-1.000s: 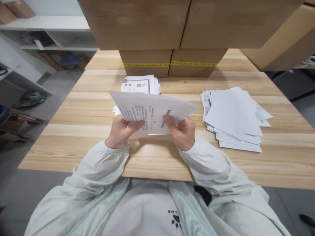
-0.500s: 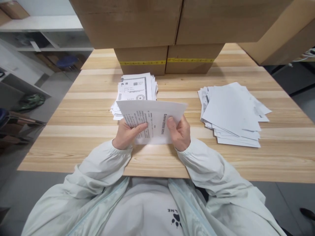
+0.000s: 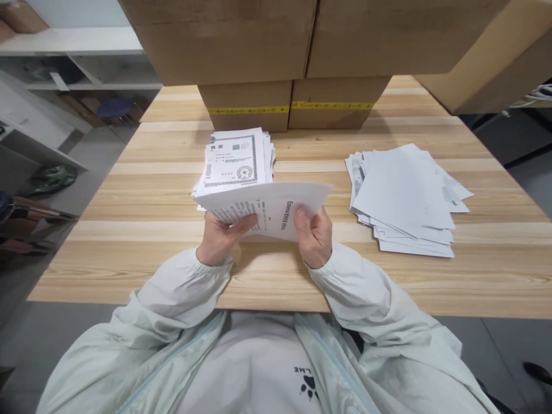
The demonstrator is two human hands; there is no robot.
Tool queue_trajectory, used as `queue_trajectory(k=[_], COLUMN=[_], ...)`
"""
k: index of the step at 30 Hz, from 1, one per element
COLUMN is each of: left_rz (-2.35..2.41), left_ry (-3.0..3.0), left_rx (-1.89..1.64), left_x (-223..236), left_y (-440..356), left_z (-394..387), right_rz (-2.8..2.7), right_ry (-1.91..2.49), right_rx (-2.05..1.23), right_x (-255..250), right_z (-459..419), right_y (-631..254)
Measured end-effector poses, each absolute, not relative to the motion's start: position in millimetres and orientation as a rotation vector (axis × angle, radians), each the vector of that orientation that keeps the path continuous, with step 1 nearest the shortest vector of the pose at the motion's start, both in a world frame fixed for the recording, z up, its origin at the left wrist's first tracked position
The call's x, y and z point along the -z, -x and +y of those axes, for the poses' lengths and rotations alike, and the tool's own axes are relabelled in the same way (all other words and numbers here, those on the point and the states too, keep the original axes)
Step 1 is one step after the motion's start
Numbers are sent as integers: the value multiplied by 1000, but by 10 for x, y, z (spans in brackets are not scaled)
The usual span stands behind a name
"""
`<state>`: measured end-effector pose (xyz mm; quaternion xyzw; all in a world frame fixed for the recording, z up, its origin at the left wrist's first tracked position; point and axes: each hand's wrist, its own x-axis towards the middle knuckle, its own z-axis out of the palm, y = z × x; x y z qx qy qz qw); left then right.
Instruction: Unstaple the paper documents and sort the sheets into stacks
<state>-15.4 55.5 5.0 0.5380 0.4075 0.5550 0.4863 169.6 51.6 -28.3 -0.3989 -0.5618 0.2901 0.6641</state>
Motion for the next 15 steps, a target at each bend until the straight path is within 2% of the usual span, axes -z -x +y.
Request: queue_trajectory(k=[10,15], left_rz=[971,934], left_ry=[-1054,-843], left_rx=[-1262,-1061], left_x=[-5,48], left_y=[167,218], left_z=[621,665], right_rz=[-1305,-1376], right_ry=[1066,1234], right_rx=[-748,-1044], right_x=[168,15], right_z=[505,561], right_y=[-1684,-1887])
